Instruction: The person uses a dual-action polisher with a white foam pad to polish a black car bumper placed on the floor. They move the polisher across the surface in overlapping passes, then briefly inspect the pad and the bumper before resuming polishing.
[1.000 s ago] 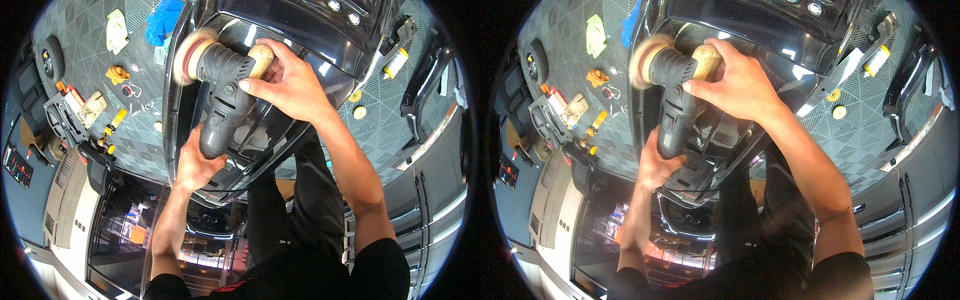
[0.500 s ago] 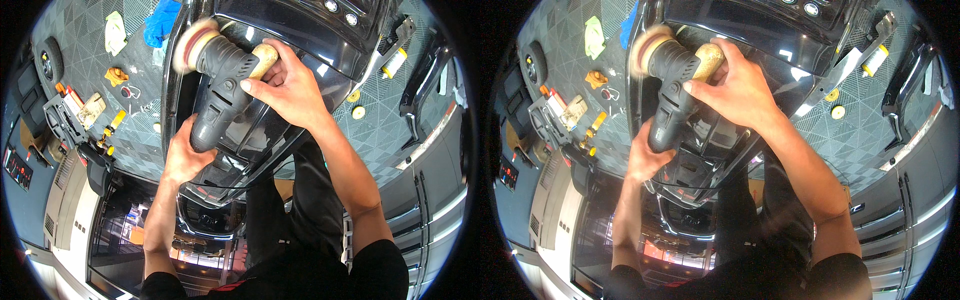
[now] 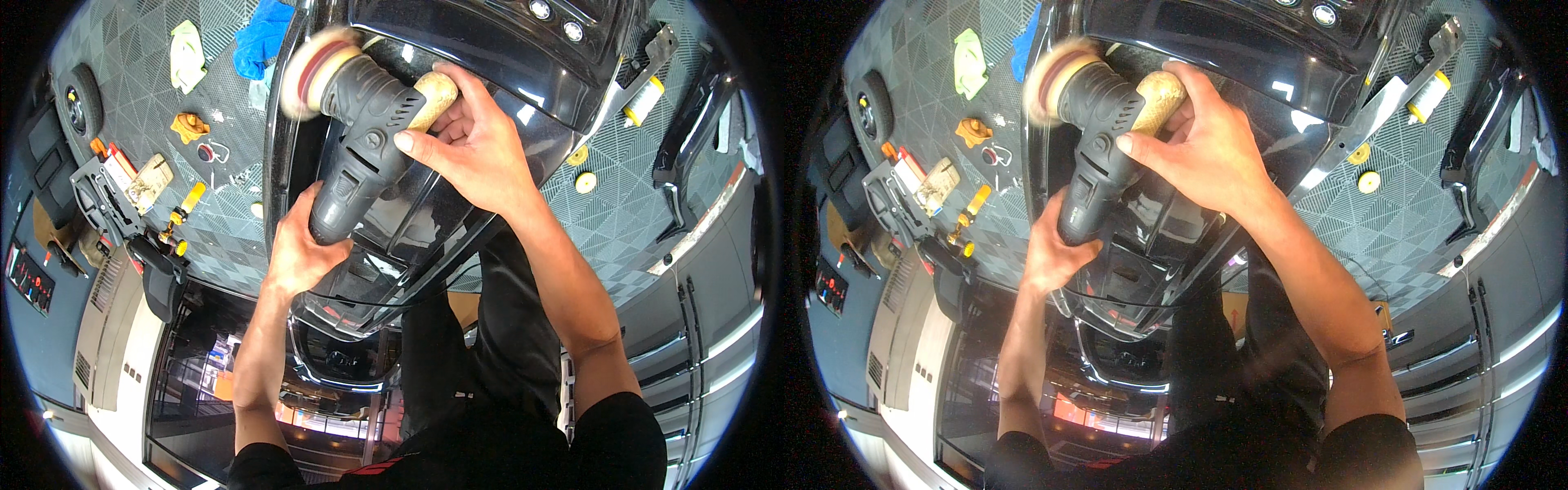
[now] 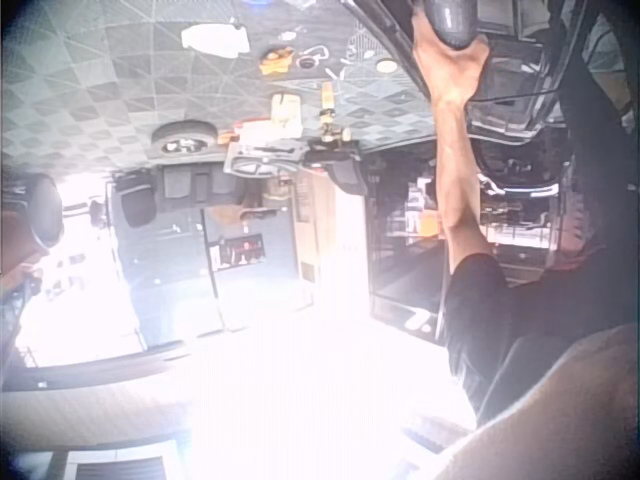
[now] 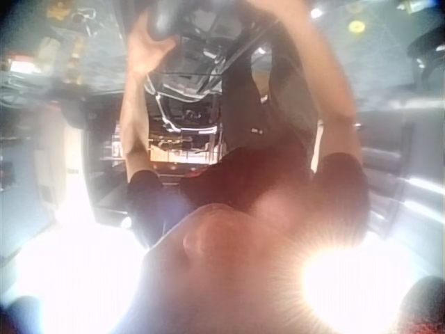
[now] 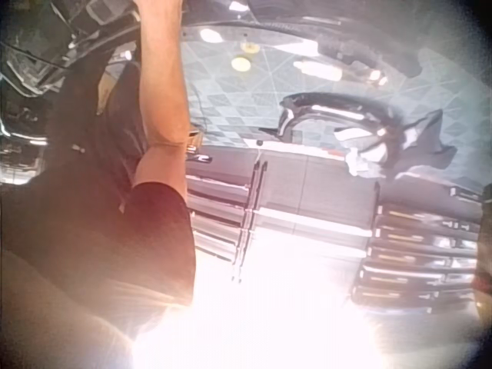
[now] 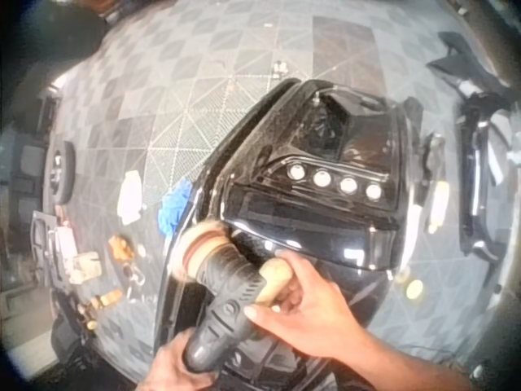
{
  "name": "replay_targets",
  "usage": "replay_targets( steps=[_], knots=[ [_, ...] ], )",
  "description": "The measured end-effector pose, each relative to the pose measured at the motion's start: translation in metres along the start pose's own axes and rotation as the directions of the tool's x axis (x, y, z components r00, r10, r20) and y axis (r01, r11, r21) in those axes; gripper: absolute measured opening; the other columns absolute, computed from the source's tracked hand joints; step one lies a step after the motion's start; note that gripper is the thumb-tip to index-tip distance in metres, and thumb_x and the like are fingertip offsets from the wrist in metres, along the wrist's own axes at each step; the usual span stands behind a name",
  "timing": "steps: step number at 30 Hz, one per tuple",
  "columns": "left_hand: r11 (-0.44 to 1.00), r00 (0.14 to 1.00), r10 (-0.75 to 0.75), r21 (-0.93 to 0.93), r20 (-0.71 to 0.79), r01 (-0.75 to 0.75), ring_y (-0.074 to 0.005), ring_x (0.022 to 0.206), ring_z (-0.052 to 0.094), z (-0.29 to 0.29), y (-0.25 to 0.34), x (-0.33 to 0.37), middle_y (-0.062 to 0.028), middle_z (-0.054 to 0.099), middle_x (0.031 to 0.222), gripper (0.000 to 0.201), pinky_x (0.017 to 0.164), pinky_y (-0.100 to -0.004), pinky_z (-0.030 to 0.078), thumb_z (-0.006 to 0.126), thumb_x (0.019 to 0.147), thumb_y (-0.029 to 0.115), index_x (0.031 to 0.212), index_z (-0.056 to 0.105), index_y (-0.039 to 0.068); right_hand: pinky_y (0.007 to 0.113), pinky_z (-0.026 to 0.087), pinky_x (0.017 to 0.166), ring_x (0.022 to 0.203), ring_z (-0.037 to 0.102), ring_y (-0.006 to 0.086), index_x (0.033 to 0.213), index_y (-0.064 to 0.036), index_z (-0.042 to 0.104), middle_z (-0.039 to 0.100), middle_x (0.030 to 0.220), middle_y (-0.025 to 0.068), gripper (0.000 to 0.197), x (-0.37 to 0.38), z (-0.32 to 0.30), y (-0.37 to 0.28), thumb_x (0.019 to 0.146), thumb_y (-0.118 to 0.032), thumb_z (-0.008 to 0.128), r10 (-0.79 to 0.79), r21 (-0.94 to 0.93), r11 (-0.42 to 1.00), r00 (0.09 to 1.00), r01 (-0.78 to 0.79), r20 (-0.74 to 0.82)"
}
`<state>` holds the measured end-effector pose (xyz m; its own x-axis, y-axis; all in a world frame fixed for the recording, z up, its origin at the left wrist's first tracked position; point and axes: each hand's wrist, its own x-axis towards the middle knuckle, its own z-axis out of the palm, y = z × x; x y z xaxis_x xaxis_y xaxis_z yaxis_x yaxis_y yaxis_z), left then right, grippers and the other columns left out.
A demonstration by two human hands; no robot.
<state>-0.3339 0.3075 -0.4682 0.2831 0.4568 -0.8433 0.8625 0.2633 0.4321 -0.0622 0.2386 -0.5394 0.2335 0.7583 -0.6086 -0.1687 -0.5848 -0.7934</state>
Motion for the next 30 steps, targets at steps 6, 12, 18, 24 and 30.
replay_targets(
  steps=[6,12,18,24,30],
  knots=[
    [1.000,1.000,0.001,0.000,-0.013,-0.001,-0.0253,0.105,0.073,0.000,0.000,-0.001,-0.0168,0.073,0.117,0.085,0.096,-0.0382,0.057,0.084,0.071,0.009,0.150,0.053,-0.001,0.035,0.063,0.080,0.086,0.079,0.0202,0.154,-0.0004,0.050,0.079,0.100,0.0147,0.091,0.000,0.002,0.000,0.081,-0.031,0.094,0.001,0.034,0.999,1.000,-0.001,0.003],
    [0.987,0.991,-0.135,-0.084,0.009,0.135,-0.0210,0.101,0.072,0.004,0.007,-0.019,-0.0131,0.074,0.113,0.083,0.094,-0.0356,0.057,0.085,0.072,0.006,0.149,0.054,-0.001,0.035,0.063,0.079,0.083,0.079,0.0203,0.155,-0.0005,0.048,0.078,0.093,0.0142,0.093,-0.004,0.011,0.003,0.081,-0.033,0.095,0.037,0.032,0.999,0.998,-0.039,0.052],
    [0.999,0.998,-0.039,-0.033,-0.046,0.038,-0.0213,0.101,0.071,0.014,-0.012,-0.046,-0.0124,0.073,0.115,0.080,0.094,-0.0351,0.057,0.085,0.073,0.003,0.147,0.055,0.000,0.026,0.058,0.074,0.082,0.069,0.0099,0.159,-0.0016,0.043,0.075,0.102,0.0082,0.092,-0.016,0.019,0.001,0.086,-0.024,0.094,0.050,-0.023,0.999,0.987,-0.047,0.153],
    [0.995,0.996,-0.085,-0.050,-0.032,0.083,-0.0220,0.101,0.071,0.012,-0.006,-0.052,-0.0130,0.073,0.114,0.078,0.094,-0.0361,0.057,0.085,0.073,0.004,0.146,0.056,0.001,0.026,0.058,0.075,0.083,0.069,0.0100,0.159,-0.0018,0.043,0.074,0.101,0.0082,0.090,-0.016,0.022,0.000,0.088,-0.023,0.093,0.017,-0.025,1.000,0.989,-0.013,0.149],
    [0.983,0.989,-0.142,-0.123,-0.035,0.137,-0.0216,0.103,0.071,0.016,0.010,-0.031,-0.0139,0.073,0.116,0.080,0.095,-0.0358,0.057,0.085,0.074,0.005,0.148,0.054,0.000,0.028,0.057,0.080,0.090,0.069,0.0119,0.159,-0.0012,0.042,0.073,0.109,0.0097,0.084,0.002,0.008,-0.001,0.092,-0.018,0.089,0.022,-0.018,1.000,0.994,-0.021,0.103]
  ],
)
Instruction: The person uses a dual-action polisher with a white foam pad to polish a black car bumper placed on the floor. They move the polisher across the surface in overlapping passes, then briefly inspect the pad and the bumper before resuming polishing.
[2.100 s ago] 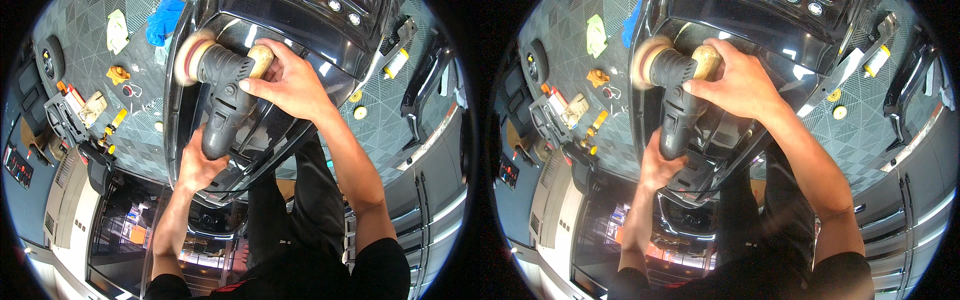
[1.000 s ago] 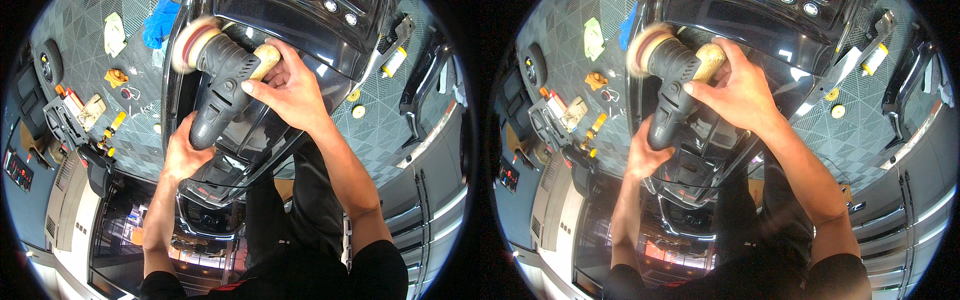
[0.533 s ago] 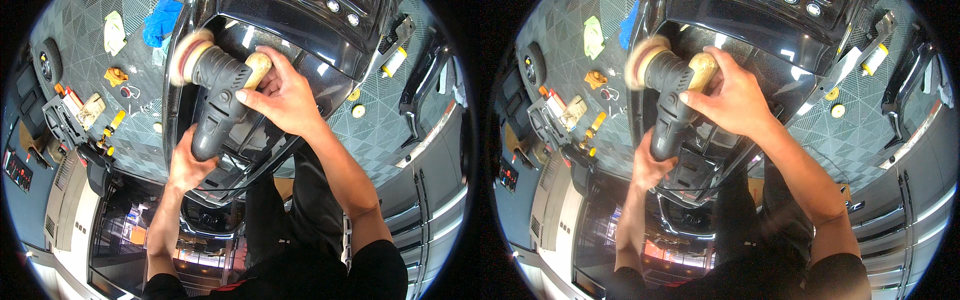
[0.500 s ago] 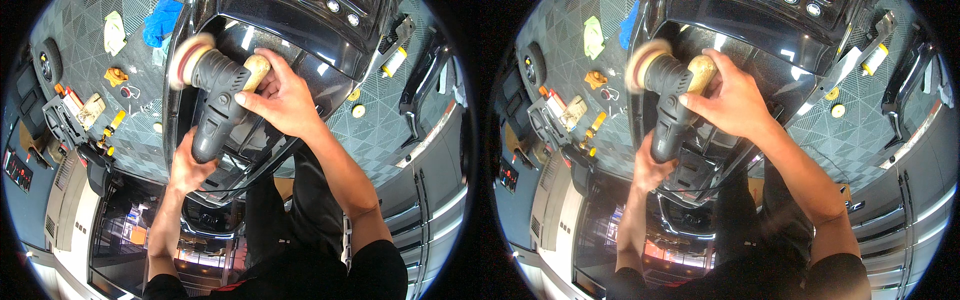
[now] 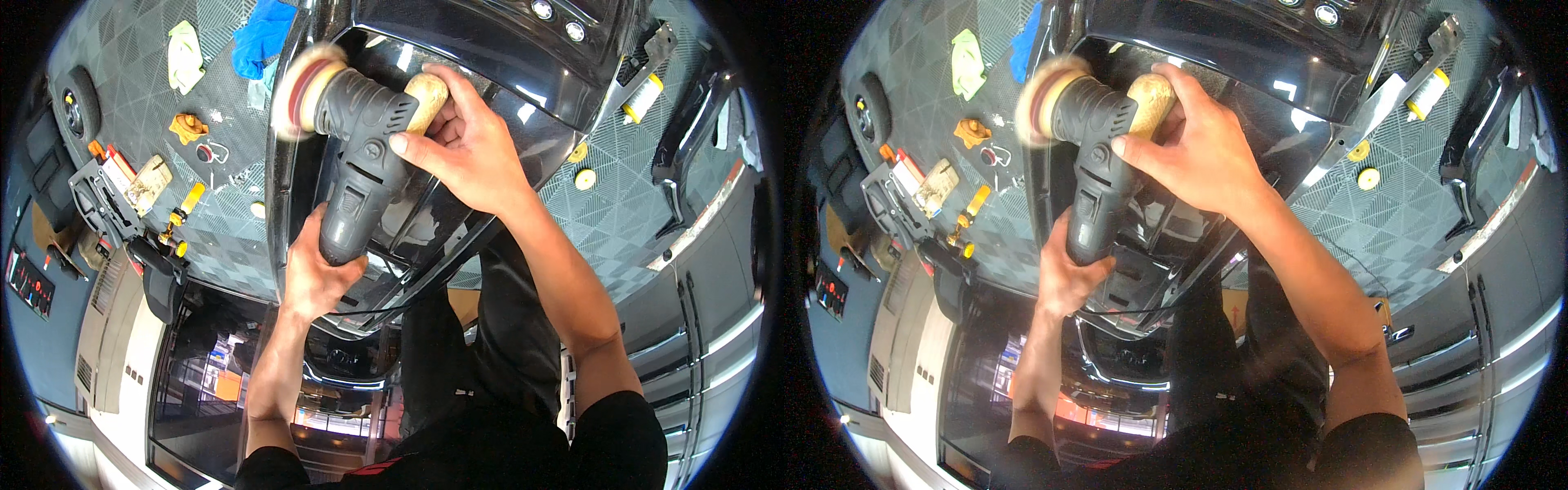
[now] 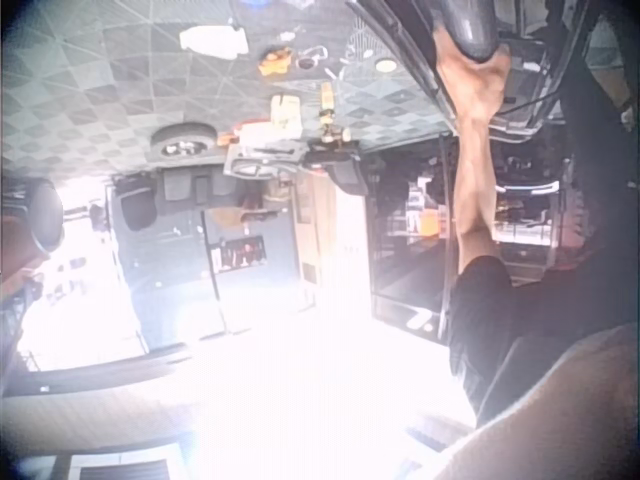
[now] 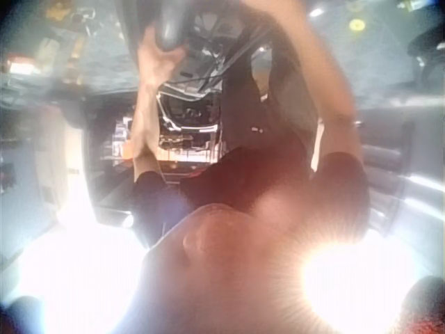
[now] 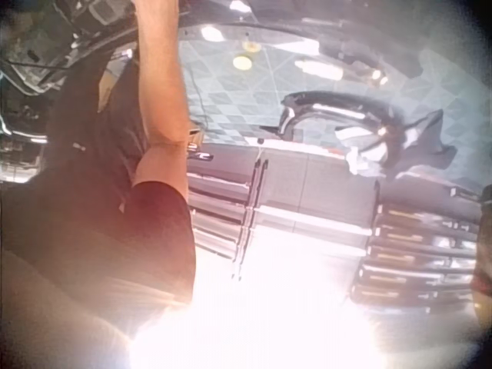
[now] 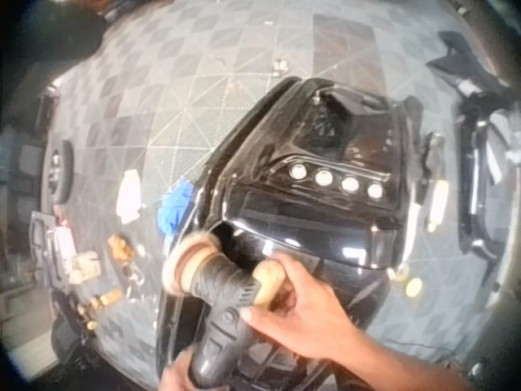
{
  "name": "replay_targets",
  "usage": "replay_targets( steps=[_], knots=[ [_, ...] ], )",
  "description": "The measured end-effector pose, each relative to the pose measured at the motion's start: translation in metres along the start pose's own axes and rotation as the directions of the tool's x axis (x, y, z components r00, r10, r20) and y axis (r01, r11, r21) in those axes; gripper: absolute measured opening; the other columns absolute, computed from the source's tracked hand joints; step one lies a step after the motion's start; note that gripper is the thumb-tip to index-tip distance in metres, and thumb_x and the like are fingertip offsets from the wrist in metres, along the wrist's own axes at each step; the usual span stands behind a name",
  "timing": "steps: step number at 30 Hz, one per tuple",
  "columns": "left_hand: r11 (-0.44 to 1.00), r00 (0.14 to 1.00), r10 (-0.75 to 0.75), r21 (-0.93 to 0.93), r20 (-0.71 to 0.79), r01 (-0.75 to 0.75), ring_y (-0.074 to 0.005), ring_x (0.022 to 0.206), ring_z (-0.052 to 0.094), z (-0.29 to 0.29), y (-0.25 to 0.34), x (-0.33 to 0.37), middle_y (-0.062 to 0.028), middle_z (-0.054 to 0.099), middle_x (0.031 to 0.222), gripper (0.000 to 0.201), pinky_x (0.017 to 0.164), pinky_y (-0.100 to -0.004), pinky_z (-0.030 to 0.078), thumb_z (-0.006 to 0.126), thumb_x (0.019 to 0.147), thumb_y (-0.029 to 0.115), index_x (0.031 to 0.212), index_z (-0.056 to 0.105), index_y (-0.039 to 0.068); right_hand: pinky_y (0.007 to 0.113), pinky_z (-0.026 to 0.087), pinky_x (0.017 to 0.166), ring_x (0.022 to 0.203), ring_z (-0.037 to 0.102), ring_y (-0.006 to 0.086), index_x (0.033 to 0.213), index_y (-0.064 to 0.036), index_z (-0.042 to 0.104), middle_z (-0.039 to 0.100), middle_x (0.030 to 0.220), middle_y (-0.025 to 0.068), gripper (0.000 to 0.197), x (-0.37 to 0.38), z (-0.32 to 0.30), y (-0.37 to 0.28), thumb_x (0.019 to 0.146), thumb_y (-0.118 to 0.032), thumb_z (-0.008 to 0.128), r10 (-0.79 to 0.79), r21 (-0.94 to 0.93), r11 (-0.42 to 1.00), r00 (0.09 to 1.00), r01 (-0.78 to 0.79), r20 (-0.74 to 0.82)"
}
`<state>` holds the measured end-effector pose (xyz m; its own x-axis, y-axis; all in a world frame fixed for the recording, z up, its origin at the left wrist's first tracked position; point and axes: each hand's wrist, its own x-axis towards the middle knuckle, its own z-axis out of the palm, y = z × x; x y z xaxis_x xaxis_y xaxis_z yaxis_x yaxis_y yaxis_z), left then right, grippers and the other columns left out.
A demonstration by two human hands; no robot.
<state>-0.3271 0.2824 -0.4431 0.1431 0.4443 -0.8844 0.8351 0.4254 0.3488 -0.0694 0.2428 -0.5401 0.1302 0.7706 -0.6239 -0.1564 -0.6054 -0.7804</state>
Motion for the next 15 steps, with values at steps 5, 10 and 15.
replay_targets(
  steps=[5,10,15],
  knots=[
    [1.000,1.000,0.015,0.014,0.005,-0.015,-0.0204,0.103,0.071,0.005,0.014,0.001,-0.0141,0.074,0.116,0.082,0.096,-0.0357,0.057,0.085,0.075,0.007,0.149,0.052,0.000,0.039,0.062,0.081,0.088,0.079,0.0256,0.155,-0.0026,0.050,0.079,0.097,0.0157,0.091,0.005,-0.002,0.002,0.083,-0.039,0.091,0.010,0.032,0.999,0.997,-0.008,-0.073],
    [0.998,1.000,-0.026,0.051,0.013,0.026,-0.0209,0.103,0.072,0.005,0.018,0.002,-0.0149,0.074,0.116,0.082,0.096,-0.0360,0.057,0.085,0.075,0.008,0.150,0.052,-0.001,0.038,0.062,0.082,0.090,0.079,0.0256,0.155,-0.0035,0.050,0.079,0.099,0.0158,0.089,0.003,-0.001,0.007,0.084,-0.040,0.090,0.018,0.053,0.998,0.996,-0.013,-0.092],
    [0.995,1.000,-0.004,0.101,-0.027,0.007,-0.0237,0.103,0.073,0.005,0.021,0.003,-0.0171,0.074,0.118,0.082,0.096,-0.0371,0.057,0.085,0.076,0.008,0.150,0.052,-0.001,0.038,0.063,0.085,0.092,0.080,0.0246,0.154,-0.0045,0.051,0.079,0.102,0.0153,0.086,0.007,-0.001,0.012,0.085,-0.035,0.090,0.010,0.125,0.992,0.996,0.001,-0.087]
  ],
)
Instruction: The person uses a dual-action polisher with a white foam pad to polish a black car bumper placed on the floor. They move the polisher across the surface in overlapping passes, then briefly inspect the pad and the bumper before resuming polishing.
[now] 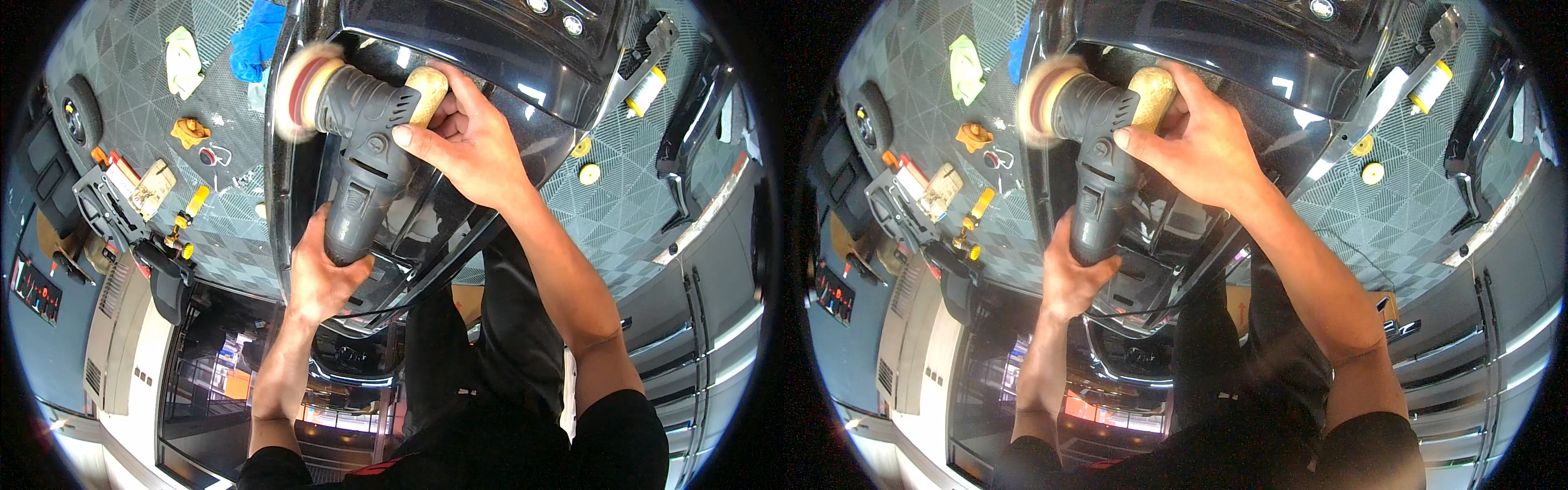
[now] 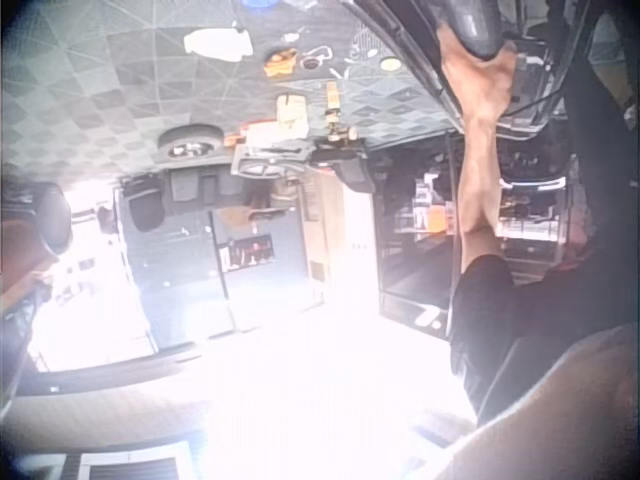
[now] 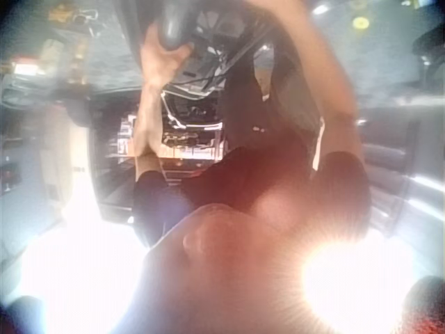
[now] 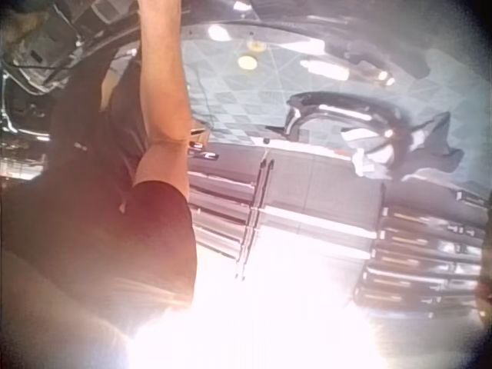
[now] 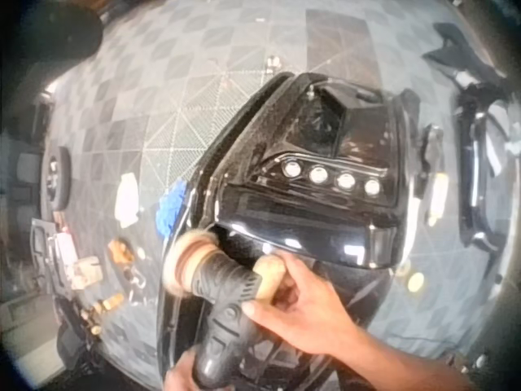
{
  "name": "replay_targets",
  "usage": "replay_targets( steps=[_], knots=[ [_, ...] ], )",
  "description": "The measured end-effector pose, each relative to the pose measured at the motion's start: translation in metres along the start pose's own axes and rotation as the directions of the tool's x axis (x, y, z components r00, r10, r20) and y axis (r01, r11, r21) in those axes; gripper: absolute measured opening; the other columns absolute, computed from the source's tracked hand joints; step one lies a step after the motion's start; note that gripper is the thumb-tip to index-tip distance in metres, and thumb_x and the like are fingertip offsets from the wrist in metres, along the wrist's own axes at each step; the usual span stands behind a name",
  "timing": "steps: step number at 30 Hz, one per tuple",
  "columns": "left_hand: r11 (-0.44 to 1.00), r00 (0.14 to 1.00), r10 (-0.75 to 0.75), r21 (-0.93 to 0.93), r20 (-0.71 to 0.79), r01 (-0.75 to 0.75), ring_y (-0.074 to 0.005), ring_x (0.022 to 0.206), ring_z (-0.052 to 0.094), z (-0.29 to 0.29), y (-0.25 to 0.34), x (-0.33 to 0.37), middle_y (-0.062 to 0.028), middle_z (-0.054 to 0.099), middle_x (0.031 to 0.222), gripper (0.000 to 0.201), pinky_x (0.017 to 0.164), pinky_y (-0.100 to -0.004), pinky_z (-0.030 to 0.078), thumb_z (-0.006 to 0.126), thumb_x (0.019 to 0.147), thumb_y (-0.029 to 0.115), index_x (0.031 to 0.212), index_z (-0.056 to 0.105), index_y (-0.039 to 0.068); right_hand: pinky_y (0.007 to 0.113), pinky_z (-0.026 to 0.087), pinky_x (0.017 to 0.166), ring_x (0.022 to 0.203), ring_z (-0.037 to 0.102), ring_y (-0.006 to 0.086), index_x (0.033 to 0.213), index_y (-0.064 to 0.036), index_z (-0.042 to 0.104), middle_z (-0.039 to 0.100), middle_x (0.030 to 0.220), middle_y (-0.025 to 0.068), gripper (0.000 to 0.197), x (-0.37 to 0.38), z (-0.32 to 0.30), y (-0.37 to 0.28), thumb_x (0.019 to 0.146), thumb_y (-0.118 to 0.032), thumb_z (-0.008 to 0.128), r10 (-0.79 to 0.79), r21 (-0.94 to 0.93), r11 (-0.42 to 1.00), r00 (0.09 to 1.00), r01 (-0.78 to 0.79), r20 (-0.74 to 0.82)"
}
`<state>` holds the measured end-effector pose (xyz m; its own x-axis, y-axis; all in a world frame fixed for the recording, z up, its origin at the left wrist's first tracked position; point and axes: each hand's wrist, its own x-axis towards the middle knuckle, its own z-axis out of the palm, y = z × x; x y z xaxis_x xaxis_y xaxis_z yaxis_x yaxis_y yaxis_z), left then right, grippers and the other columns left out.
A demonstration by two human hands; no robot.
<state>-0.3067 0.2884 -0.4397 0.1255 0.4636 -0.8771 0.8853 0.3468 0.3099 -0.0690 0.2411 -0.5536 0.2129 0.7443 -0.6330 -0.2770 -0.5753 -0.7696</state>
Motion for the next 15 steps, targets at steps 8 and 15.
replay_targets(
  steps=[8,15],
  knots=[
    [1.000,1.000,0.008,0.001,0.028,-0.008,-0.0175,0.105,0.066,-0.0004,0.0056,0.0048,-0.0100,0.070,0.118,0.084,0.095,-0.0334,0.055,0.086,0.075,0.003,0.151,0.051,-0.004,0.039,0.063,0.088,0.097,0.080,0.0243,0.152,-0.0022,0.053,0.080,0.109,0.0165,0.082,0.0004,-0.0038,0.0010,0.085,-0.031,0.090,0.030,0.017,0.999,0.999,-0.030,-0.013],
    [1.000,1.000,0.023,-0.017,0.020,-0.023,-0.0251,0.103,0.074,0.0014,0.0050,0.0061,-0.0174,0.074,0.116,0.079,0.095,-0.0375,0.058,0.084,0.076,0.007,0.149,0.053,-0.001,0.040,0.063,0.088,0.098,0.080,0.0255,0.151,0.0009,0.052,0.080,0.111,0.0177,0.082,0.0019,-0.0056,0.0020,0.086,-0.031,0.090,0.048,0.020,0.999,0.999,-0.048,-0.004]
  ],
)
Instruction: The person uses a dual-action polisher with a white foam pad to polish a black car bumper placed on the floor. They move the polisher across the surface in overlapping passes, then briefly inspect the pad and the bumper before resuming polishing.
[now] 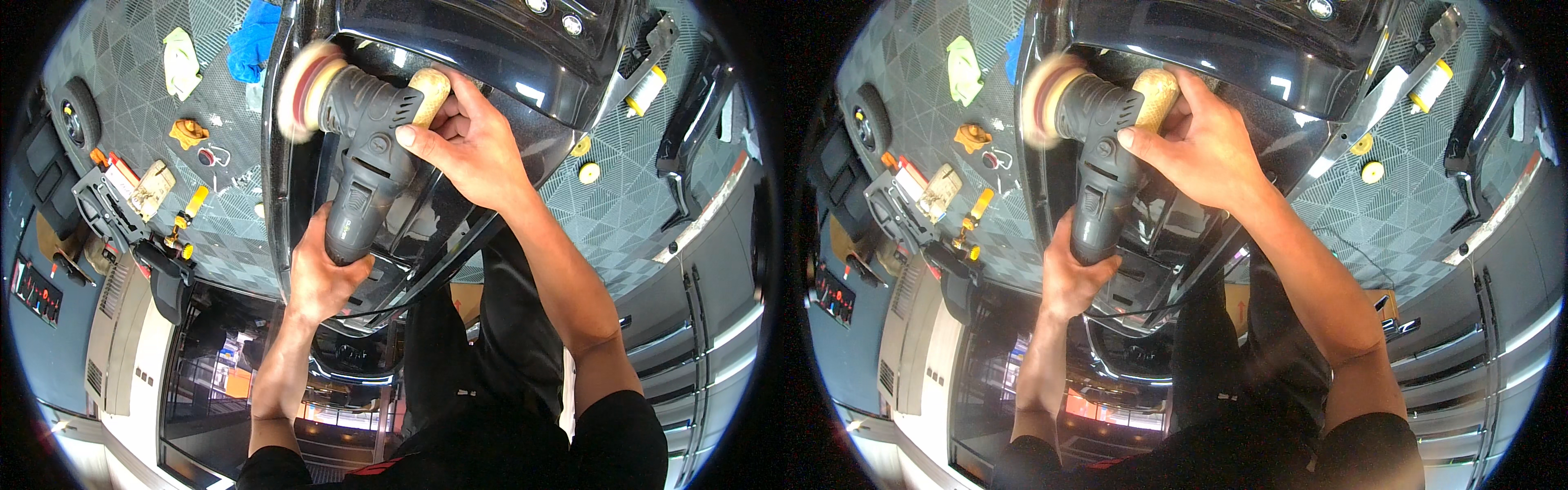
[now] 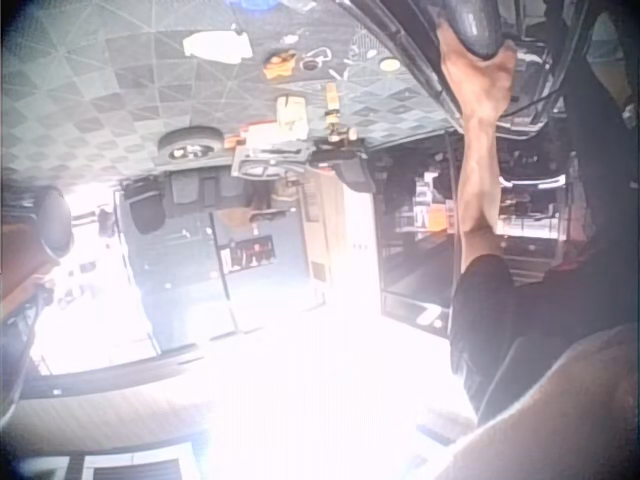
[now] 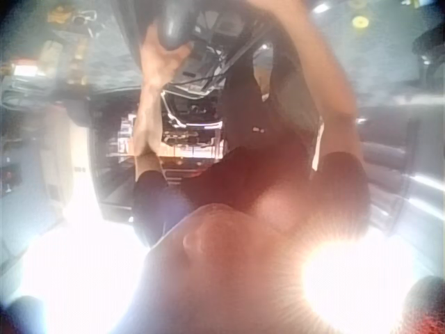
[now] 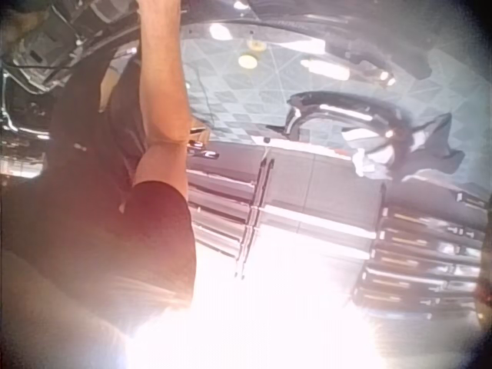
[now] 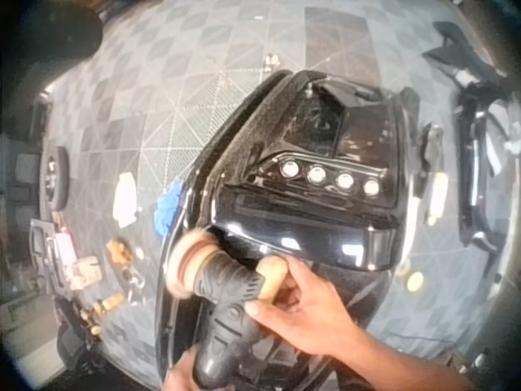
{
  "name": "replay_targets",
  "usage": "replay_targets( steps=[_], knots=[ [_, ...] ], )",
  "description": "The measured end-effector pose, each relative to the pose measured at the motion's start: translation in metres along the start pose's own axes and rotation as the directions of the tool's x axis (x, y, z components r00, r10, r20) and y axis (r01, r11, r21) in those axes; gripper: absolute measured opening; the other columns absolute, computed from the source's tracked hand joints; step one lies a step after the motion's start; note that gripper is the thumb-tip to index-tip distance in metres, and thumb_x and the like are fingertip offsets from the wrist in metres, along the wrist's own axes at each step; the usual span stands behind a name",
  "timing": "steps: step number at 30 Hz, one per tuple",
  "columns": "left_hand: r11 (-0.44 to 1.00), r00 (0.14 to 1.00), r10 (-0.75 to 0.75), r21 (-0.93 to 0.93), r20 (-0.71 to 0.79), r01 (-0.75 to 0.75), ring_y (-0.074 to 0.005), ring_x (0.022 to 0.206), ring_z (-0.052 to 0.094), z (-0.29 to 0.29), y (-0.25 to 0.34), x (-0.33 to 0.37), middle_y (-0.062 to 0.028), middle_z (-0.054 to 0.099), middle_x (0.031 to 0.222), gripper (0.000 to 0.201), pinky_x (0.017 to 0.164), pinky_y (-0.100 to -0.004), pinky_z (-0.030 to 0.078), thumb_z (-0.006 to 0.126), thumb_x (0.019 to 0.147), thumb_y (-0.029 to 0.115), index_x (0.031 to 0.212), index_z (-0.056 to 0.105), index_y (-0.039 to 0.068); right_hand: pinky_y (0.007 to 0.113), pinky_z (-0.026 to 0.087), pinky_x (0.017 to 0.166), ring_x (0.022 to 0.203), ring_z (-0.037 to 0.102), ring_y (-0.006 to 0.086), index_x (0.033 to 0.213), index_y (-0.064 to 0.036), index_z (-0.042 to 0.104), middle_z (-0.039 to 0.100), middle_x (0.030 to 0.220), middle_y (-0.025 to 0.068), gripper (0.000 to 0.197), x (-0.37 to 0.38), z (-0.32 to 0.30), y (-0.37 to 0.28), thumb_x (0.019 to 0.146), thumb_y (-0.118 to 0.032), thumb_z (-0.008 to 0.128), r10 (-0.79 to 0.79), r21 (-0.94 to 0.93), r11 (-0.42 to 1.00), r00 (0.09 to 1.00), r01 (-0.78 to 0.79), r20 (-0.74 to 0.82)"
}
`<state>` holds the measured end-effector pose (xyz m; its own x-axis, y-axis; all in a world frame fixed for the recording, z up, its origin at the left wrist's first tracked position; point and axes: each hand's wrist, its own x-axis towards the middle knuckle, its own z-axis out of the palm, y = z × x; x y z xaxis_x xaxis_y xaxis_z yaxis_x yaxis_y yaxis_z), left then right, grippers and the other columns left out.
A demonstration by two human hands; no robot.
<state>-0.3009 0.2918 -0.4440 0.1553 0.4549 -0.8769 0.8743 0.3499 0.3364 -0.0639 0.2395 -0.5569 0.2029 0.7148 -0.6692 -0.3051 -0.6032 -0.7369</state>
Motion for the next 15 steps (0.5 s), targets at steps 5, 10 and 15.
replay_targets(
  steps=[5,10,15],
  knots=[
    [0.999,1.000,-0.006,0.034,0.009,0.006,-0.0257,0.104,0.074,-0.0019,0.0045,-0.0002,-0.0181,0.074,0.118,0.081,0.095,-0.0377,0.058,0.084,0.076,0.007,0.150,0.052,-0.002,0.039,0.063,0.088,0.098,0.080,0.0250,0.152,0.0010,0.052,0.080,0.109,0.0175,0.084,-0.0012,0.0007,-0.0008,0.086,-0.033,0.091,-0.015,0.022,1.000,1.000,0.015,-0.002],
    [0.999,0.999,-0.032,0.033,0.010,0.032,-0.0263,0.107,0.073,-0.0027,-0.0018,-0.0054,-0.0194,0.073,0.120,0.085,0.099,-0.0378,0.057,0.086,0.075,0.007,0.152,0.050,-0.003,0.038,0.063,0.087,0.097,0.080,0.0244,0.155,0.0004,0.050,0.080,0.108,0.0173,0.090,-0.0044,0.0022,0.0036,0.085,-0.037,0.091,-0.001,-0.023,1.000,1.000,0.001,-0.004],
    [0.999,0.999,-0.042,0.004,0.031,0.042,-0.0256,0.107,0.073,-0.0037,-0.0047,-0.0057,-0.0195,0.073,0.120,0.087,0.099,-0.0376,0.057,0.087,0.075,0.006,0.152,0.048,-0.004,0.038,0.064,0.085,0.093,0.080,0.0235,0.156,0.0000,0.048,0.080,0.107,0.0173,0.093,-0.0040,0.0019,0.0033,0.084,-0.040,0.092,-0.019,-0.014,1.000,1.000,0.019,-0.002]
  ],
)
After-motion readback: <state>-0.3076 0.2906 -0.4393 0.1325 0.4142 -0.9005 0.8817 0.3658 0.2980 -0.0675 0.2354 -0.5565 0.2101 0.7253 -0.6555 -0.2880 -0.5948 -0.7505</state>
